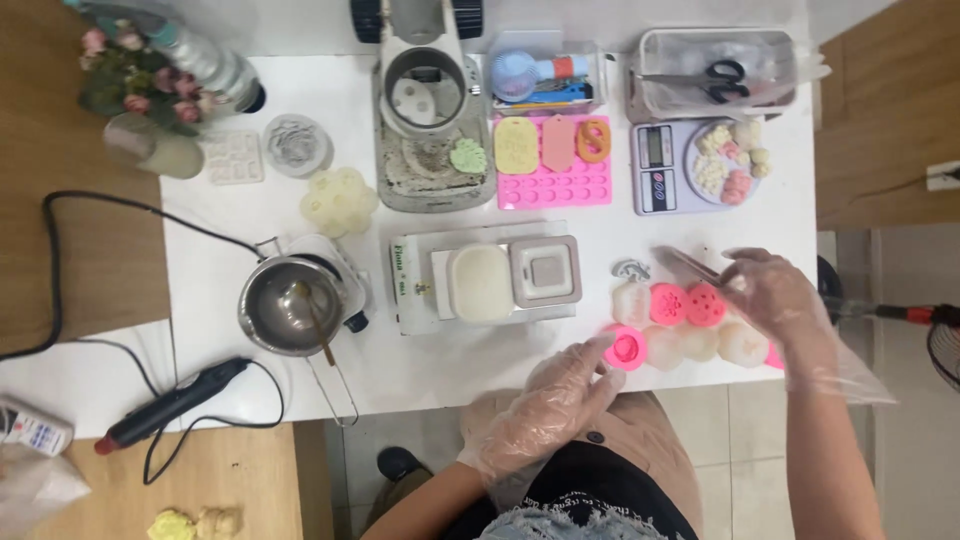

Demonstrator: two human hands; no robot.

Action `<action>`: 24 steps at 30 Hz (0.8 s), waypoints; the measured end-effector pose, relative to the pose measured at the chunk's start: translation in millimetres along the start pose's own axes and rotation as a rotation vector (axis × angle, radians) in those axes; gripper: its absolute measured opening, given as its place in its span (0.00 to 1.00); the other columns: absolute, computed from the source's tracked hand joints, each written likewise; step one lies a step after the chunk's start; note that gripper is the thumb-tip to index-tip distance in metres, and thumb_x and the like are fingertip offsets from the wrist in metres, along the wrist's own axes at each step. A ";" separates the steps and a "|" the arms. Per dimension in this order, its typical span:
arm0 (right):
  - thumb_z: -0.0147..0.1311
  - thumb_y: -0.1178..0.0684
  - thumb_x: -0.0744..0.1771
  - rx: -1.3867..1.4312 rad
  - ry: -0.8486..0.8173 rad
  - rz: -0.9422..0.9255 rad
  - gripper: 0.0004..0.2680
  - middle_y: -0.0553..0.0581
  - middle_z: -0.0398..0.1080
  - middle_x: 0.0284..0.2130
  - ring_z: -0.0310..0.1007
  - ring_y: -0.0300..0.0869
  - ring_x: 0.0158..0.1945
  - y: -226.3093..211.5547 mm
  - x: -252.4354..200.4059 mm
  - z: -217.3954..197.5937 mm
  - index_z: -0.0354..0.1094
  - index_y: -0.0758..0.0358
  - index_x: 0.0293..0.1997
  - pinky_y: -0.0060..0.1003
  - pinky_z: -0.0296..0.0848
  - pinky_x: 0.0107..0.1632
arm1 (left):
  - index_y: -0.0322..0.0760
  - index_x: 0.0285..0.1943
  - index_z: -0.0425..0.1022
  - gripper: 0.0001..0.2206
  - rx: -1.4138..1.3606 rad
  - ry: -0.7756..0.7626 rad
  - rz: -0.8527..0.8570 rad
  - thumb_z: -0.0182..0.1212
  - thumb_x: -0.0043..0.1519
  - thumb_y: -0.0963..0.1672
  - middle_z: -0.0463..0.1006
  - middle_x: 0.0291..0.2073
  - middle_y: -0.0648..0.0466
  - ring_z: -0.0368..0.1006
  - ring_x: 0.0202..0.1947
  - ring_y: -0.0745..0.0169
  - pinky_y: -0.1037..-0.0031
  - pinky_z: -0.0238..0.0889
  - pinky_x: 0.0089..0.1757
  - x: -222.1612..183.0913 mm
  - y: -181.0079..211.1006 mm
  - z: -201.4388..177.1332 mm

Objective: Using a small tool to detail and clean a wax leaf decoration after removing it from a mold.

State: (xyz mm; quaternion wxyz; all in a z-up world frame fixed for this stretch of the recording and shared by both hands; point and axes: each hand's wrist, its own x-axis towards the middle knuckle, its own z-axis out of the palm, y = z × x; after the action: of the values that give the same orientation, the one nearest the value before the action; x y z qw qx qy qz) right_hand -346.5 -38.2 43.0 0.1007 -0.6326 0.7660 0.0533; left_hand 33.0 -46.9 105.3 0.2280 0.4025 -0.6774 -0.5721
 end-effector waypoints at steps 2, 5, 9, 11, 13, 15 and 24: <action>0.65 0.47 0.62 -0.162 -0.171 0.154 0.05 0.43 0.73 0.58 0.77 0.45 0.52 -8.0 5.9 -11.8 0.81 0.51 0.37 0.42 0.74 0.58 | 0.40 0.68 0.68 0.19 -0.061 0.001 0.101 0.60 0.67 0.44 0.77 0.38 0.47 0.76 0.37 0.51 0.61 0.69 0.42 -7.2 8.0 -4.4; 0.65 0.50 0.65 0.023 -0.031 0.161 0.06 0.48 0.74 0.59 0.78 0.50 0.48 -38.6 -1.7 -52.0 0.79 0.55 0.42 0.44 0.75 0.53 | 0.37 0.67 0.68 0.19 -0.152 -0.001 0.132 0.61 0.69 0.45 0.77 0.41 0.46 0.76 0.40 0.51 0.60 0.69 0.44 -18.2 10.7 -4.7; 0.66 0.50 0.65 -0.017 0.048 0.174 0.06 0.49 0.75 0.57 0.78 0.47 0.47 -89.3 -14.3 -86.9 0.79 0.57 0.42 0.43 0.75 0.53 | 0.36 0.70 0.64 0.22 -0.263 -0.045 0.043 0.59 0.68 0.46 0.77 0.42 0.46 0.76 0.39 0.54 0.62 0.70 0.44 -33.7 15.3 -13.3; 0.65 0.52 0.66 0.151 0.284 0.021 0.06 0.54 0.76 0.51 0.77 0.47 0.52 -113.7 -23.8 -101.6 0.77 0.61 0.41 0.41 0.75 0.54 | 0.34 0.71 0.64 0.24 -0.263 0.014 0.005 0.61 0.67 0.47 0.77 0.45 0.44 0.76 0.39 0.54 0.64 0.71 0.45 -39.2 14.6 -19.5; 0.66 0.54 0.67 0.192 0.328 -0.042 0.06 0.55 0.77 0.50 0.77 0.45 0.51 -140.8 -36.0 -120.8 0.77 0.61 0.44 0.38 0.75 0.51 | 0.34 0.72 0.63 0.25 -0.304 0.025 -0.005 0.61 0.68 0.48 0.77 0.45 0.44 0.76 0.39 0.55 0.65 0.72 0.44 -44.9 15.0 -26.9; 0.66 0.56 0.67 0.239 0.371 -0.117 0.06 0.55 0.77 0.49 0.77 0.43 0.50 -169.3 -43.0 -137.4 0.77 0.62 0.47 0.35 0.74 0.48 | 0.34 0.74 0.62 0.26 -0.341 0.045 -0.013 0.61 0.69 0.48 0.78 0.45 0.45 0.76 0.39 0.57 0.67 0.72 0.44 -47.5 9.4 -30.0; 0.66 0.62 0.57 0.476 0.308 -0.751 0.11 0.52 0.78 0.45 0.78 0.42 0.51 -276.6 -20.0 -158.5 0.75 0.58 0.40 0.36 0.75 0.54 | 0.49 0.84 0.28 0.50 -1.236 0.376 0.264 0.69 0.61 0.49 0.64 0.66 0.42 0.73 0.56 0.52 0.67 0.71 0.51 -80.4 15.2 -103.1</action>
State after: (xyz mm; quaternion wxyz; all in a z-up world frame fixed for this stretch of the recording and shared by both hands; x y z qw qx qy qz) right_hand -85.6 -105.8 214.5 0.1402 -0.8260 0.4809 -0.2585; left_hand 154.0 -42.8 157.0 0.5996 0.2040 -0.2164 -0.7430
